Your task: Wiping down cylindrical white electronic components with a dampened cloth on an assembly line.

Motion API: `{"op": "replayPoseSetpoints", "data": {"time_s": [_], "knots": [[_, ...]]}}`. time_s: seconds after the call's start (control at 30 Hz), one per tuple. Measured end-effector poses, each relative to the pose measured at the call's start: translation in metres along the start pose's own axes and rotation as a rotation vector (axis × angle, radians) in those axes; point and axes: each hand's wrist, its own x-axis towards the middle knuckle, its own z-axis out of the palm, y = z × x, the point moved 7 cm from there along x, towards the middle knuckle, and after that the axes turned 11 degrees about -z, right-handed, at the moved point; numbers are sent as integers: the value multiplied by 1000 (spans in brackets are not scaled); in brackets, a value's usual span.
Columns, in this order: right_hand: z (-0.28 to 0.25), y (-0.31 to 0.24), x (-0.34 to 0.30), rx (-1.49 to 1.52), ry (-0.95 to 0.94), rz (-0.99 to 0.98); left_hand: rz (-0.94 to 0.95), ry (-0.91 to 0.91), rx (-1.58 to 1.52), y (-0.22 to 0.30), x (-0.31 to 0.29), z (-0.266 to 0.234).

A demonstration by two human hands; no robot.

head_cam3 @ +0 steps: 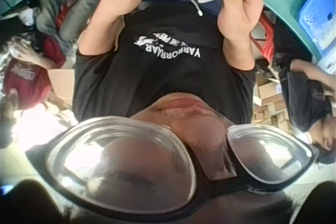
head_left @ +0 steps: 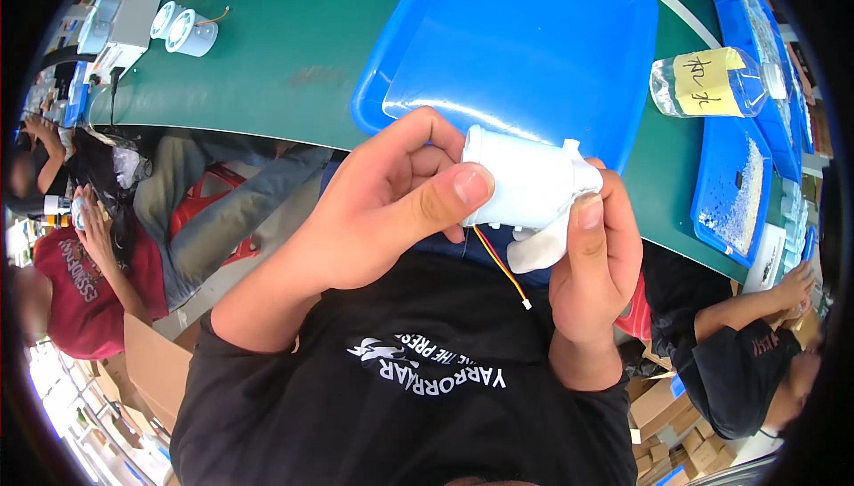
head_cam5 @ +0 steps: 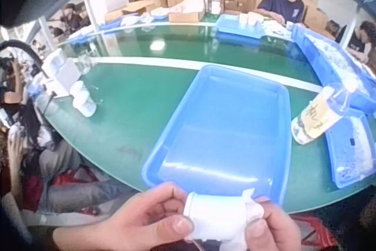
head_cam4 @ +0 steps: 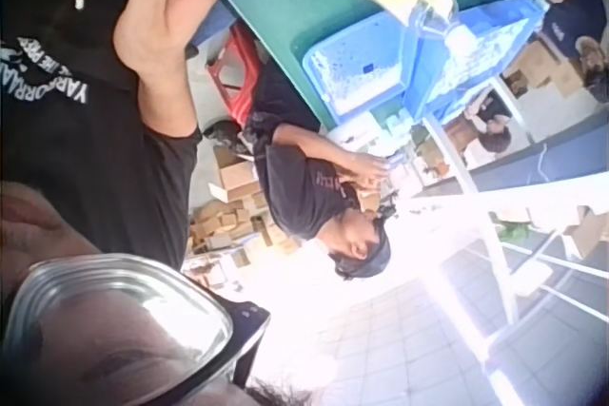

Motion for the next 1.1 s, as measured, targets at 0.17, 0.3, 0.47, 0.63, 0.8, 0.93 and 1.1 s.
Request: {"op": "replayPoseSetpoints", "data": {"time_s": [0.17, 0.3, 0.47, 0.63, 0.8, 0.93, 1.1], "knots": [[1, -1, -1, 41, 9, 42, -52, 23, 19, -4, -1, -1], [1, -4, -2, -30, -64, -69, -51, 21, 138, -3, -2, -2], [2, -6, -7, -247, -95, -163, -68, -36, 63, -9, -2, -2], [-6, 7, -5, -226, 8, -50, 223, 36, 390, 12, -11, 1], [-13, 19, -4, -5, 51, 229, 554, 190, 1043, 26, -15, 11], [-12, 8, -4, -213, 55, -69, 269, 95, 481, 15, -11, 2], [2, -14, -10, -614, -52, -405, 32, 14, 45, 6, -7, -4]]}}
